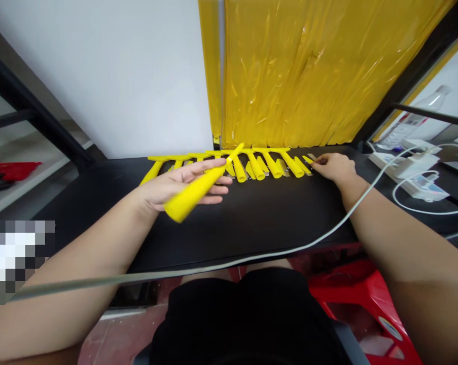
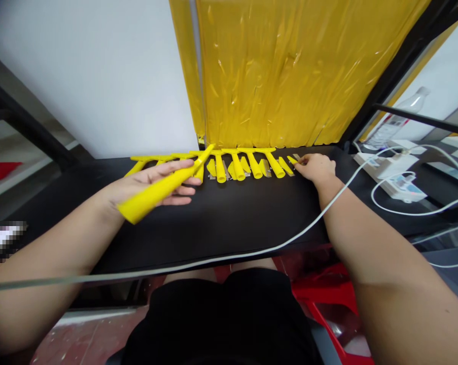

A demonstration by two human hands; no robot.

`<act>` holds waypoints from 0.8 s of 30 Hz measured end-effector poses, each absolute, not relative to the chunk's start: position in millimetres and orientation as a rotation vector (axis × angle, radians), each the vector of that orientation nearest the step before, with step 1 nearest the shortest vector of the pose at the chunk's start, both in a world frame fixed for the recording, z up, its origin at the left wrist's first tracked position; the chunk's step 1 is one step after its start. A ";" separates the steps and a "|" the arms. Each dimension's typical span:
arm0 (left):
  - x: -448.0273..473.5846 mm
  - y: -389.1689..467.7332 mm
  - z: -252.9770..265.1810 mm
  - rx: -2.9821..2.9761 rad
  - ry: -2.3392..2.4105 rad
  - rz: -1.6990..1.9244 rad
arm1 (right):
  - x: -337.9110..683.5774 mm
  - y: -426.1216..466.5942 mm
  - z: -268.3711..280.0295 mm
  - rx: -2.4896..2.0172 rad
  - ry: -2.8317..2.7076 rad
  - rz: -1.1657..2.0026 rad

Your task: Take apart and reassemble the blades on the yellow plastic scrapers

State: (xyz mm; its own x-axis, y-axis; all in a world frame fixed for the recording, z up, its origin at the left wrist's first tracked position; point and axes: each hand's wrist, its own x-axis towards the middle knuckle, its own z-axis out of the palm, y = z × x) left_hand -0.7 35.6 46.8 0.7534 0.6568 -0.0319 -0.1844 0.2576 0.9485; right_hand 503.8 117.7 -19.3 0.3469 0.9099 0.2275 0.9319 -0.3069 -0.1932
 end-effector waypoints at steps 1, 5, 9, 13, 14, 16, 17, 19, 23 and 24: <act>-1.3 34.8 47.2 1.188 0.454 0.554 | 503.5 117.7 -19.2 -2.327 -1.645 -0.106; 4.7 30.8 49.3 1.210 0.476 0.550 | 502.7 117.7 -19.6 -2.348 -1.661 -0.122; 13.8 24.8 52.7 1.269 0.607 0.656 | 502.4 118.3 -20.6 -2.358 -1.690 -0.154; 15.4 24.1 52.0 1.334 0.661 0.555 | 501.3 119.0 -21.3 -2.353 -1.744 -0.224; 15.1 24.8 50.9 1.370 0.678 0.531 | 500.9 119.0 -21.4 -2.352 -1.755 -0.252; 14.3 26.4 48.4 1.457 0.704 0.482 | 500.2 119.0 -21.3 -2.347 -1.763 -0.290; 14.0 27.1 47.3 1.500 0.709 0.455 | 500.0 119.0 -21.2 -2.346 -1.760 -0.287; 13.9 27.9 45.8 1.571 0.719 0.410 | 500.3 119.1 -21.0 -2.346 -1.741 -0.254; 14.0 27.9 45.9 1.679 0.767 0.368 | 502.8 119.8 -21.0 -2.309 -1.711 -0.204; 14.0 27.9 46.1 1.695 0.773 0.363 | 503.4 119.9 -21.0 -2.296 -1.707 -0.202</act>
State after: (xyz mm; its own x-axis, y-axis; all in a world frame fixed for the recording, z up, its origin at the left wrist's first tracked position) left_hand 14.0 27.9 46.1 0.7323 0.6618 -0.1603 0.2996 -0.1018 0.9486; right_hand 503.4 119.9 -21.0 0.2948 0.9162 0.2715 0.9542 -0.2674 -0.1339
